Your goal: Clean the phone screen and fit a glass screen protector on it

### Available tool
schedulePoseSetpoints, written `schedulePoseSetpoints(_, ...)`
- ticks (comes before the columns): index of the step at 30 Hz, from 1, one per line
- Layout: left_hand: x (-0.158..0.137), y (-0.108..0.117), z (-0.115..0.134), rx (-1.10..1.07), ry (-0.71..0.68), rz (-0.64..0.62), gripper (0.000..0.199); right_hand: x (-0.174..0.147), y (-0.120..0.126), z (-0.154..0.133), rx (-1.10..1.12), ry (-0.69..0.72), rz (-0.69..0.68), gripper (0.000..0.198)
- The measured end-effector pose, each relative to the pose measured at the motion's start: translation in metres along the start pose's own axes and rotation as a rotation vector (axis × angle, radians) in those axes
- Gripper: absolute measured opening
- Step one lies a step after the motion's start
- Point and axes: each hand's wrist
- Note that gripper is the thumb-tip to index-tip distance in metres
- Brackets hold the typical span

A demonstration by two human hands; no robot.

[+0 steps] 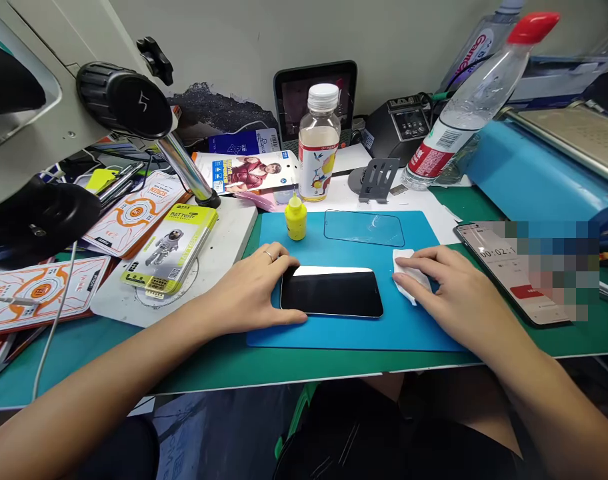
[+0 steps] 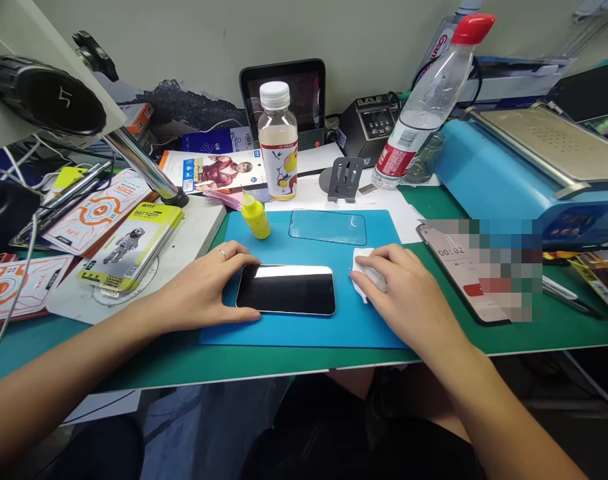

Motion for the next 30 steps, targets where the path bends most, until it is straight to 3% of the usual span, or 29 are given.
schedulePoseSetpoints(7,-0.001,-0.001,0.003,0.03,-0.012,0.02,0.058,-0.003,-0.005,-0.004,0.088,0.07,0.09,0.022)
schedulePoseSetpoints(18,0.001,0.002,0.006,0.036,0.024,0.053,0.054,0.0,0.001,-0.015,0.207,-0.139,0.162,0.024)
schedulePoseSetpoints(26,0.0,0.0,0.002,0.026,0.019,0.065,0.055,-0.001,-0.004,-0.014,0.24,0.036,0.021,0.024)
schedulePoseSetpoints(30,0.001,0.001,0.002,0.014,0.017,0.061,0.055,0.0,-0.002,-0.017,0.248,0.075,0.074,0.02)
Point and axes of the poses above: each hand's wrist, its own x-axis towards the middle knuckle, its own y-axis out of the back of the hand, z = x × y, and after that the axes turned 3 degrees about x, right-handed
